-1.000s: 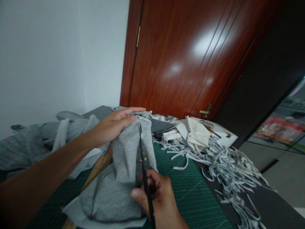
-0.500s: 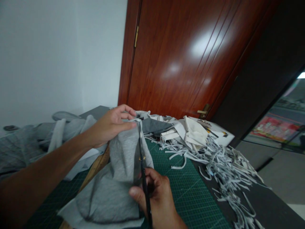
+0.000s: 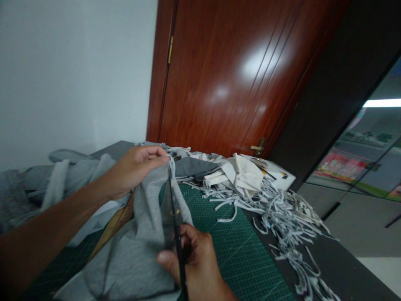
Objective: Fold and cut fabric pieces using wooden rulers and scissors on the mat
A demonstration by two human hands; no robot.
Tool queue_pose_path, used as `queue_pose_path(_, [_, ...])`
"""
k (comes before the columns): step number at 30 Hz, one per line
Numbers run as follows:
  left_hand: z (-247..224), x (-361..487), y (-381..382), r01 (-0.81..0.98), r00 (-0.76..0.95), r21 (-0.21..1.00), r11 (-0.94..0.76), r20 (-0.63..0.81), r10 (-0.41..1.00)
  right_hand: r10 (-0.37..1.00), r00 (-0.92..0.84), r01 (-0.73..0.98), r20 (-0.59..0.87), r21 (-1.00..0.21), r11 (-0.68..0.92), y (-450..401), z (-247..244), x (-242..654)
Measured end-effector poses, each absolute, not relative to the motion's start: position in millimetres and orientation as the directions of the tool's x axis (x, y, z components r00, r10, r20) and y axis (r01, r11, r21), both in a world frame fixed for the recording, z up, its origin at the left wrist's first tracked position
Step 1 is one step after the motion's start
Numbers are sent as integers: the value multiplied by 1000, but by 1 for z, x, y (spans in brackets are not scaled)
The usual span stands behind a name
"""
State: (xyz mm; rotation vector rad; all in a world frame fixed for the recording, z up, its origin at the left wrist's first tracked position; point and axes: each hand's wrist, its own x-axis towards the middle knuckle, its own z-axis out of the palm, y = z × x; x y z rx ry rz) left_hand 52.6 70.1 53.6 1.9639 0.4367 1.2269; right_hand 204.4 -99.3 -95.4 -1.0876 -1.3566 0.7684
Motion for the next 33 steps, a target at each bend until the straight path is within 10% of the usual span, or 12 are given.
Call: queue_pose_path(33, [50,66,49,-93,558,759,-645,576,597,896,130,32,425,-905,425,-103,-84,200])
